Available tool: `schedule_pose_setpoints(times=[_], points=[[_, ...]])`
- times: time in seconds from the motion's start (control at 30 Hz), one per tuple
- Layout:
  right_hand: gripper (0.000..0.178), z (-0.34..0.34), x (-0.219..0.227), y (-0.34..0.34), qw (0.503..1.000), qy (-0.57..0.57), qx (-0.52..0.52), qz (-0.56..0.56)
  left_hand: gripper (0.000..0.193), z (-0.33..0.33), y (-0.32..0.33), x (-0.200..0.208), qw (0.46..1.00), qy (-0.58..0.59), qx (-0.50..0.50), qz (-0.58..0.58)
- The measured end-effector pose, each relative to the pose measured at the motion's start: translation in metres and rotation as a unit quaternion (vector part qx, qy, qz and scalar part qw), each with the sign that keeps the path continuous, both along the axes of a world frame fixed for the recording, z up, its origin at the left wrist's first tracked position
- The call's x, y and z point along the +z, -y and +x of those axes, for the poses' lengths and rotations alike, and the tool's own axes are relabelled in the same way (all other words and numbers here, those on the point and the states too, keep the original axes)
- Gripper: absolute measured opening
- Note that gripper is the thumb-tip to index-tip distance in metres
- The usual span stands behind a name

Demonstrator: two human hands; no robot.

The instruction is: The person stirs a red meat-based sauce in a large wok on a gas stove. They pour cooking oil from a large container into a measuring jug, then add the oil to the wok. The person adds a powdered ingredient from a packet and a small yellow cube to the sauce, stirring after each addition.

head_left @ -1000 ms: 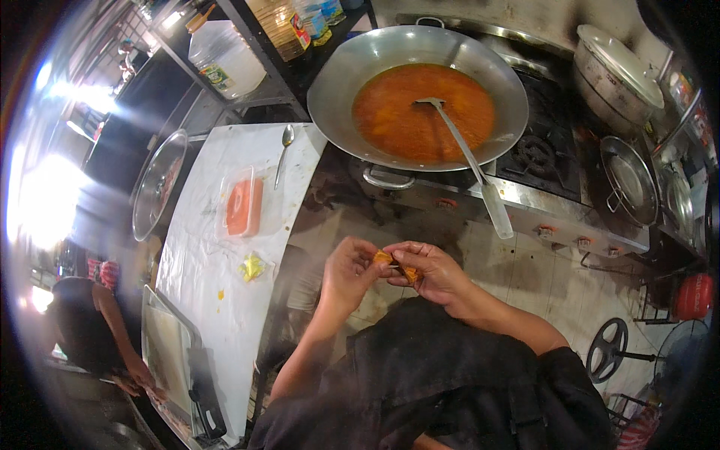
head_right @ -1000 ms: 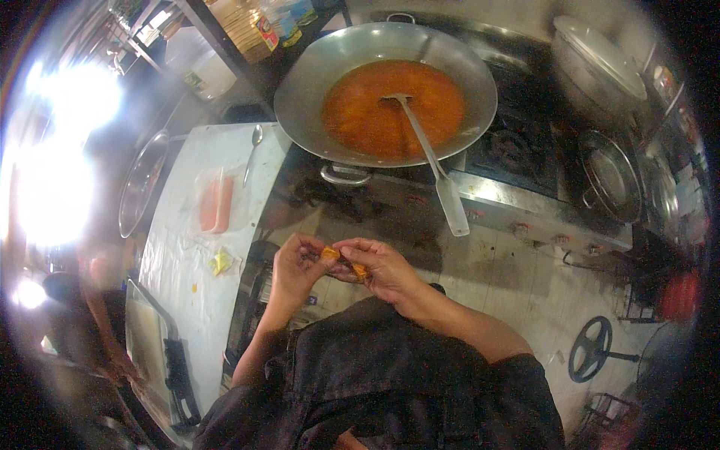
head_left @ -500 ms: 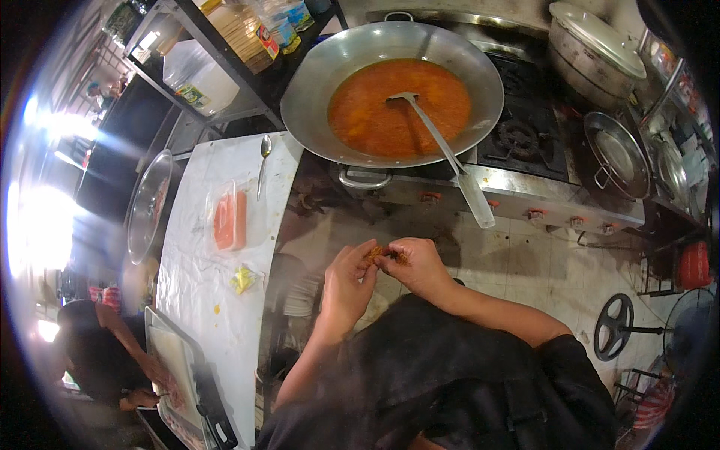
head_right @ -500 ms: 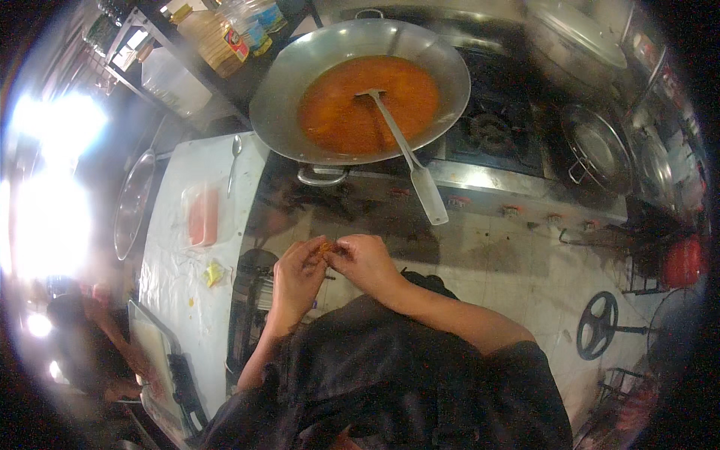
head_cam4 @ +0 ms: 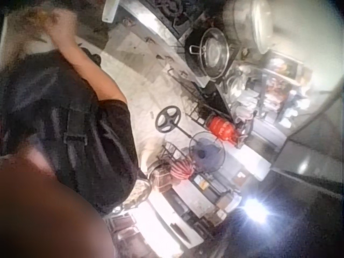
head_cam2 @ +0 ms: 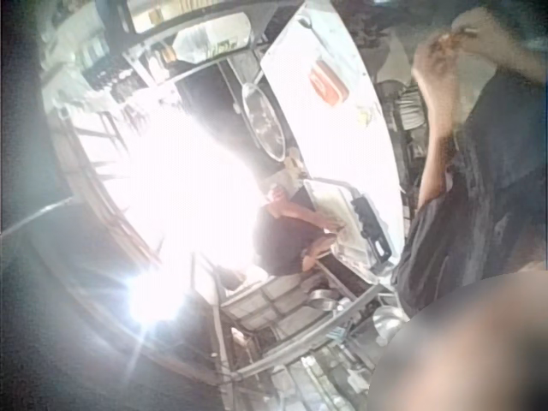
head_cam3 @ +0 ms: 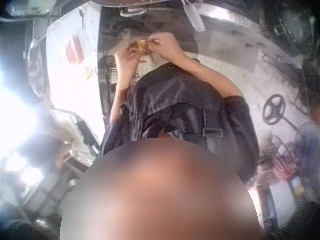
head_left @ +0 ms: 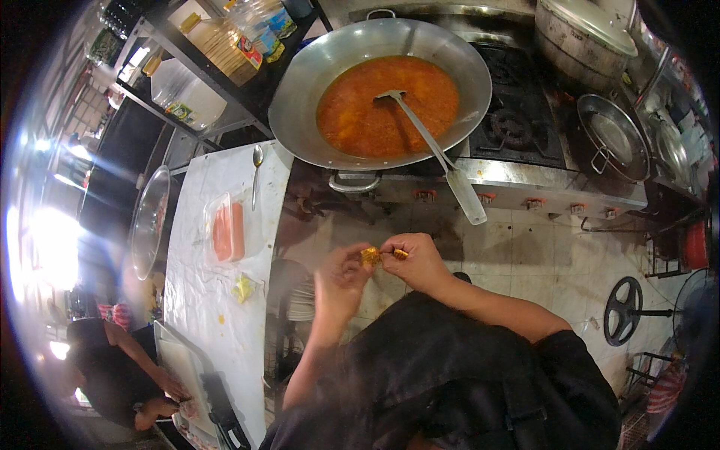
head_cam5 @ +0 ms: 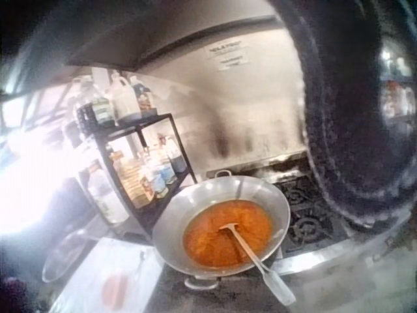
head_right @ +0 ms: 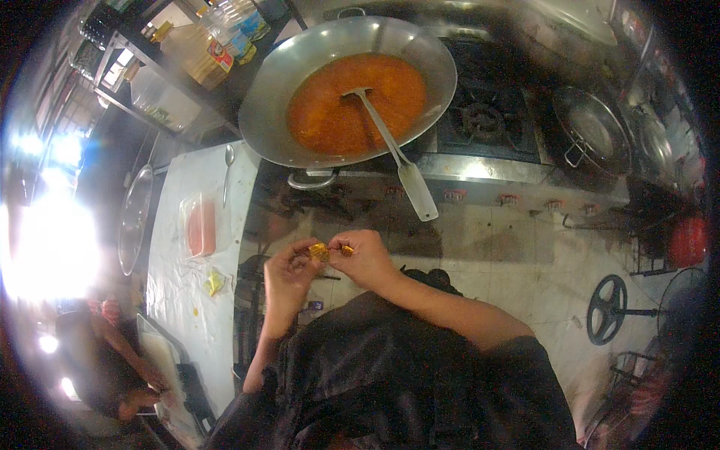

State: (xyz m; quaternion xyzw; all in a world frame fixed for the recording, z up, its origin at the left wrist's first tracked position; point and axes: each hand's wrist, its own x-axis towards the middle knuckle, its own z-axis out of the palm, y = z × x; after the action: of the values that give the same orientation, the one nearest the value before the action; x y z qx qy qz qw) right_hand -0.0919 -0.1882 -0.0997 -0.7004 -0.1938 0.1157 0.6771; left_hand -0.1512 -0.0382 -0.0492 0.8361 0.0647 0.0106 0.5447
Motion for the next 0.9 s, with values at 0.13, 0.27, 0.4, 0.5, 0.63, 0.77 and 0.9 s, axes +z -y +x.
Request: schedule_pose_setpoints(times=[0.13, 0.27, 0.4, 0.5, 0.63, 0.77, 0.9], points=[[0.01, 0.0, -0.004, 0.01, 0.953, -0.245, 0.088, 0.158, 0.035, 0.011, -0.014, 0.001, 0.961, -0.061, 0.019, -0.269], [0.008, 0.004, -0.008, 0.008, 0.968, -0.205, 0.049, 0.137, 0.025, 0.013, -0.007, 0.0, 0.997, 0.017, 0.041, -0.065], [0.005, 0.005, -0.008, 0.006, 0.993, -0.091, 0.022, 0.073, 0.018, 0.011, 0.001, 0.005, 0.979, 0.132, 0.025, 0.154], [0.005, 0.004, -0.005, 0.006, 0.999, -0.015, 0.019, 0.049, 0.02, 0.014, 0.004, 0.004, 0.968, 0.146, 0.004, 0.206], [0.006, 0.003, 0.002, 0.004, 0.997, 0.042, 0.019, 0.063, 0.017, 0.015, 0.003, 0.001, 0.957, 0.161, 0.007, 0.241], [0.005, 0.002, 0.009, 0.002, 0.998, 0.047, 0.039, 0.024, 0.012, 0.014, 0.0, 0.001, 0.935, 0.138, 0.003, 0.328], [0.003, 0.002, 0.011, 0.0, 0.998, 0.046, 0.037, 0.006, 0.01, 0.015, -0.004, 0.004, 0.928, 0.13, -0.006, 0.349]])
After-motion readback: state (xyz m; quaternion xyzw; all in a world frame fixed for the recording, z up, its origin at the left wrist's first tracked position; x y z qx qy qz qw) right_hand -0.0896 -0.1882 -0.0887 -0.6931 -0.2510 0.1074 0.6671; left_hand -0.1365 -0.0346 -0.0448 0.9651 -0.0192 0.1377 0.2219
